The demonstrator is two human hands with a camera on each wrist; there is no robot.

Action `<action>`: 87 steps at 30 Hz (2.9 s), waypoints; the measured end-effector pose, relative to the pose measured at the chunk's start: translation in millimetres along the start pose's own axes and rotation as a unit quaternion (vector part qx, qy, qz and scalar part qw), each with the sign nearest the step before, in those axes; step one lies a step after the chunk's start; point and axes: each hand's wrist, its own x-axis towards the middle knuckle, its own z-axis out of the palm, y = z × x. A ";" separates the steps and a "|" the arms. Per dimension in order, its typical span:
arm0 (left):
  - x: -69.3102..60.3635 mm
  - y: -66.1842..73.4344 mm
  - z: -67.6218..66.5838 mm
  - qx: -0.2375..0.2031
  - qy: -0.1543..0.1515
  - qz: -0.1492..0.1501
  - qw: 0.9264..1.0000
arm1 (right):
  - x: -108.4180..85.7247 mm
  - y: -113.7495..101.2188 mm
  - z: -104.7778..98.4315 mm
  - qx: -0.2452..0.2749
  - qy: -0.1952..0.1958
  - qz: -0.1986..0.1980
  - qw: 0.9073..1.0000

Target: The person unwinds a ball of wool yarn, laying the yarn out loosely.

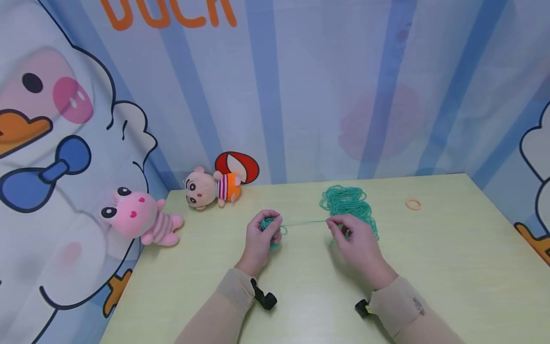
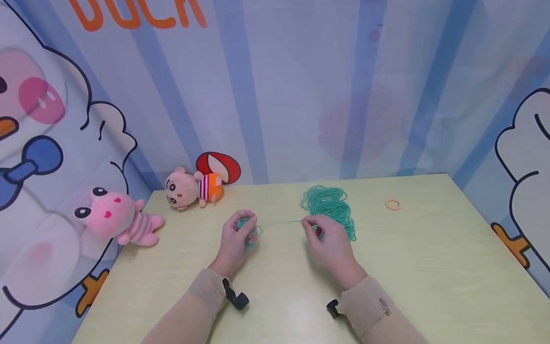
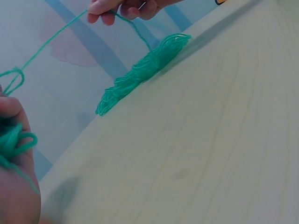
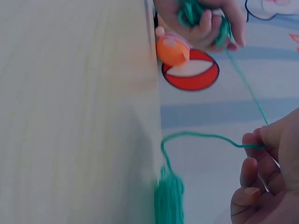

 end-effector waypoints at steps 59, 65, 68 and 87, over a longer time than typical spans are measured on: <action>2.1 -1.8 2.0 0.053 -0.006 -0.021 0.998 | 1.3 -22.3 51.1 0.034 -0.101 -0.015 0.994; 1.0 -0.8 3.8 0.070 -0.004 -0.003 0.998 | 6.7 -36.8 70.9 0.009 -0.094 -0.027 0.995; 1.3 -0.8 4.3 0.065 -0.001 0.000 0.998 | 7.3 -38.6 69.9 -0.003 -0.075 -0.026 0.997; 1.5 -1.5 -0.2 0.013 -0.011 0.012 1.000 | 0.9 16.3 -8.6 0.011 0.082 -0.042 0.996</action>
